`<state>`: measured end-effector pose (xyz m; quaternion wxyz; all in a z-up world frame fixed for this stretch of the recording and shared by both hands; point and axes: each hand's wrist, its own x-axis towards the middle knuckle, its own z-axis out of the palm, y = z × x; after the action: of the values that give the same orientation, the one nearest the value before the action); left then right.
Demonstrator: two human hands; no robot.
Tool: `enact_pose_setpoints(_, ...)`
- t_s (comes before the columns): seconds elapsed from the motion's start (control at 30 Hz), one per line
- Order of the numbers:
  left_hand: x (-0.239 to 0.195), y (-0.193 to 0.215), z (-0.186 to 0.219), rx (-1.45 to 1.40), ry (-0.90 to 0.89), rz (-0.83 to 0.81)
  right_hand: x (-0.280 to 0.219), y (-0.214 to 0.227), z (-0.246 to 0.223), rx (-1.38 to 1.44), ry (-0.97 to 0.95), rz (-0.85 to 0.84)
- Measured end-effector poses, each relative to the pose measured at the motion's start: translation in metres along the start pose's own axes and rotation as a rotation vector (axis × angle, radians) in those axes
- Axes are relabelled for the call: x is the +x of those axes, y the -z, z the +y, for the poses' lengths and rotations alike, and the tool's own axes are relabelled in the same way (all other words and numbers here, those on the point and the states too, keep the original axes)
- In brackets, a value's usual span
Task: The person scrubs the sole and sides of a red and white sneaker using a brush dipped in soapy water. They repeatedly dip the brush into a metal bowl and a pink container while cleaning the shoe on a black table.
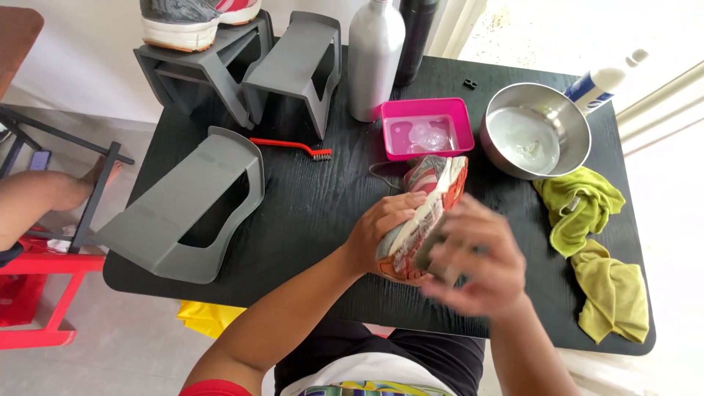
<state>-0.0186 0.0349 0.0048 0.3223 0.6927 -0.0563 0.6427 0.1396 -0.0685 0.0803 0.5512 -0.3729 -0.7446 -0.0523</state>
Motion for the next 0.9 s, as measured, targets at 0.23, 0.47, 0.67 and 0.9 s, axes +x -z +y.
enact_pose_setpoints(0.23, -0.003, 0.006, -0.003, 0.138, 0.035, -0.136, 0.005, 0.005, 0.005, -0.169, -0.019, -0.165)
enact_pose_setpoints(0.47, -0.015, 0.012, -0.013, 0.096, 0.070, -0.202, 0.020, -0.005, 0.011, -0.120, 0.069, -0.322)
enact_pose_setpoints(0.67, -0.006, 0.013, -0.011, 0.115, 0.047, -0.156, 0.016, -0.006, 0.000, -0.021, 0.060, -0.170)
enact_pose_setpoints(0.9, 0.000, 0.013, -0.004, 0.167, 0.070, -0.105, 0.004, -0.006, 0.041, -0.181, -0.035, -0.041)
